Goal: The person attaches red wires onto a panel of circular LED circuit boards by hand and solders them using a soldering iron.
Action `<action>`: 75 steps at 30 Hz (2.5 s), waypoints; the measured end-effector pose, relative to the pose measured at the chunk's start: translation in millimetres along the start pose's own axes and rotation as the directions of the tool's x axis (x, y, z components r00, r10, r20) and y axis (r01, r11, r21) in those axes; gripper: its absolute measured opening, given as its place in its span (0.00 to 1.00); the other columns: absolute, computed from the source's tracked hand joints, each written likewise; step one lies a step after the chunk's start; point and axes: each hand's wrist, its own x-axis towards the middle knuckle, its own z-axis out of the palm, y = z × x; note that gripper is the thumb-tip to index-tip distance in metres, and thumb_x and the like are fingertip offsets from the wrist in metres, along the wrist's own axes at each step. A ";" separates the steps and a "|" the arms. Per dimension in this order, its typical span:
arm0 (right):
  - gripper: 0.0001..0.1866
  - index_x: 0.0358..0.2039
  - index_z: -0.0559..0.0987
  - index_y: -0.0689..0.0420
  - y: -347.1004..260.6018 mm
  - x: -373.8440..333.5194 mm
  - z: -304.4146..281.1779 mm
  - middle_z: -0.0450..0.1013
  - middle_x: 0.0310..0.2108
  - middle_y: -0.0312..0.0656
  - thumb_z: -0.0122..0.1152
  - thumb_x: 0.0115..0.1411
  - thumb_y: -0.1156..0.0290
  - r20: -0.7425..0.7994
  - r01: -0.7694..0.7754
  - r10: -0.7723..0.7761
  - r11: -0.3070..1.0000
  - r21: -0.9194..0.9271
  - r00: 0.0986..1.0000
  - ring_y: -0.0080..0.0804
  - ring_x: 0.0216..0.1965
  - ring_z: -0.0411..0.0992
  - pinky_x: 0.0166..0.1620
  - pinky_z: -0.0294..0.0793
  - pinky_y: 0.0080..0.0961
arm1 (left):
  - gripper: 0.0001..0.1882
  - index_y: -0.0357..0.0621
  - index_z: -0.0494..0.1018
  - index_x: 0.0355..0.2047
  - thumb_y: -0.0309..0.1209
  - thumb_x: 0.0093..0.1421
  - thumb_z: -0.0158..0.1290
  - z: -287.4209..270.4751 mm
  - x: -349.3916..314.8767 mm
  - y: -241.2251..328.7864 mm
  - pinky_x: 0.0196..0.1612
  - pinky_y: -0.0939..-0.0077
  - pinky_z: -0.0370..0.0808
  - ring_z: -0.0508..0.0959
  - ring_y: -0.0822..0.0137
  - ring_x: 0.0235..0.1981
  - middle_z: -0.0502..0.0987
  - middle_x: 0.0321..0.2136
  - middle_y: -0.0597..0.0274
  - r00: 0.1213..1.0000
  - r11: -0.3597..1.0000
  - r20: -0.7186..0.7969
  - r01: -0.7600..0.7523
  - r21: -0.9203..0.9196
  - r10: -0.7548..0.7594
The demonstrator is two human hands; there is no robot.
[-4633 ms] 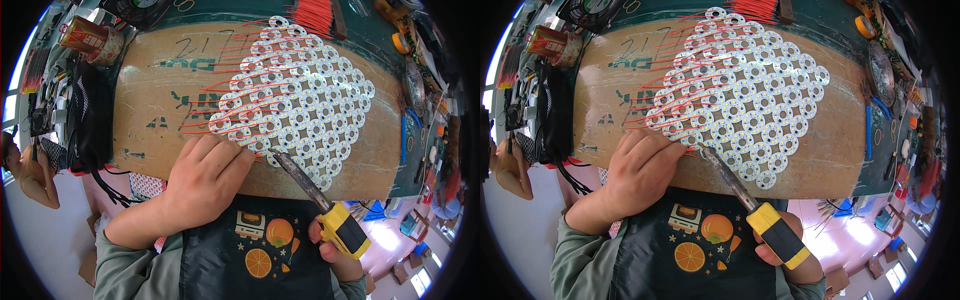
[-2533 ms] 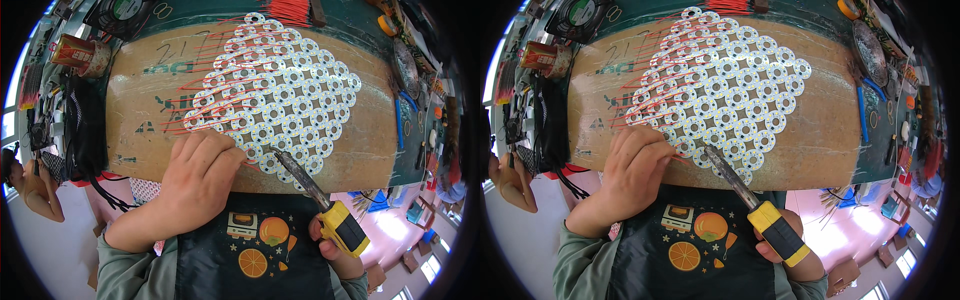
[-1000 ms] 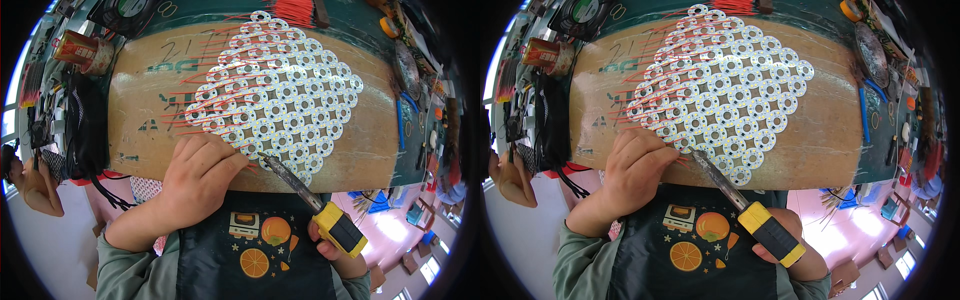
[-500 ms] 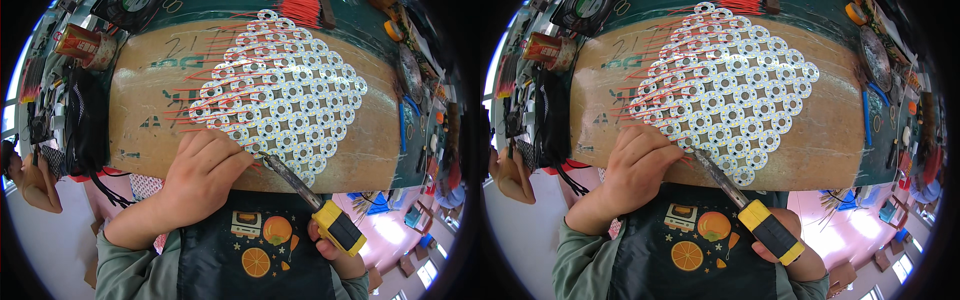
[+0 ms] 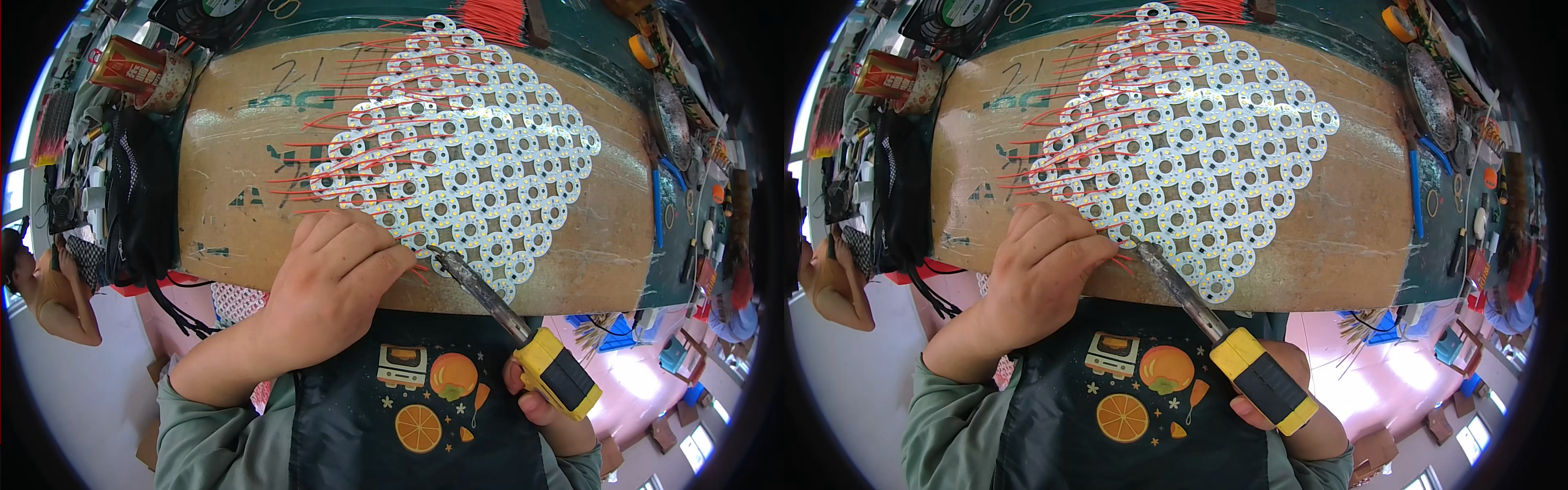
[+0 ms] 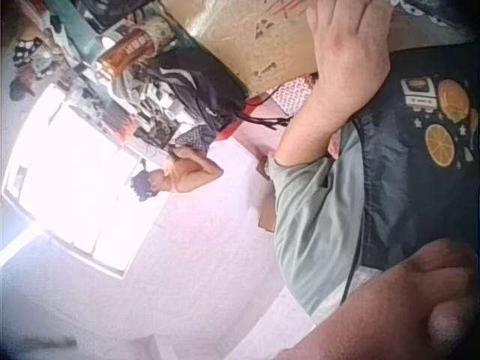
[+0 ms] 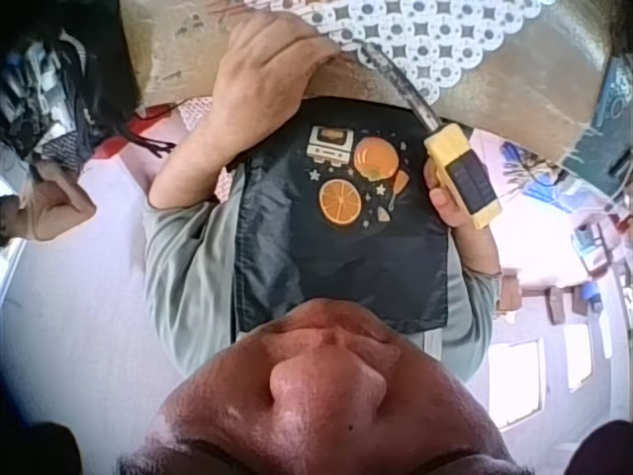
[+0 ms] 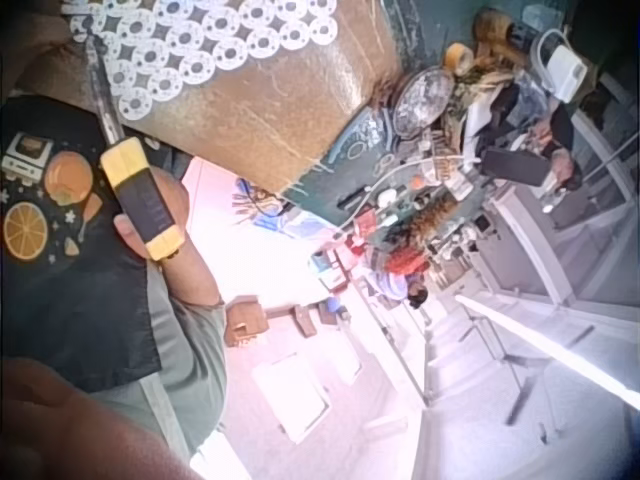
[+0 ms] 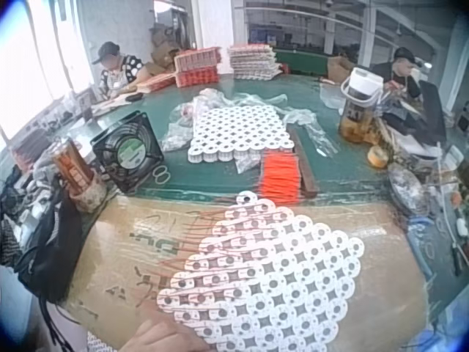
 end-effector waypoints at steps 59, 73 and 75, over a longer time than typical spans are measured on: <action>0.20 0.34 0.78 0.60 -2.5 3.9 11.3 0.74 0.27 0.37 0.76 0.57 0.58 -0.204 0.072 0.052 0.829 0.555 0.978 0.26 0.26 0.71 0.29 0.68 0.23 | 0.18 0.43 0.81 0.39 0.18 0.46 0.64 -15.7 10.8 10.7 0.45 0.60 0.75 0.79 0.53 0.42 0.78 0.39 0.57 0.999 0.998 0.025 0.032 0.061 -0.034; 0.13 0.26 0.76 0.53 0.4 10.4 10.2 0.72 0.22 0.36 0.69 0.59 0.60 -0.218 0.134 -0.097 0.977 0.164 0.971 0.38 0.21 0.72 0.26 0.70 0.31 | 0.20 0.43 0.83 0.40 0.18 0.43 0.62 7.1 24.0 -1.2 0.40 0.66 0.76 0.80 0.59 0.37 0.78 0.33 0.62 0.997 0.991 -0.015 -0.068 0.113 0.070; 0.12 0.26 0.76 0.52 1.8 8.8 9.3 0.72 0.22 0.36 0.69 0.59 0.61 -0.187 0.098 -0.072 0.987 0.131 0.980 0.38 0.21 0.72 0.25 0.70 0.31 | 0.18 0.42 0.81 0.41 0.23 0.47 0.61 8.6 21.6 -1.7 0.46 0.64 0.75 0.79 0.60 0.41 0.77 0.36 0.63 0.998 0.992 0.014 -0.056 0.109 0.055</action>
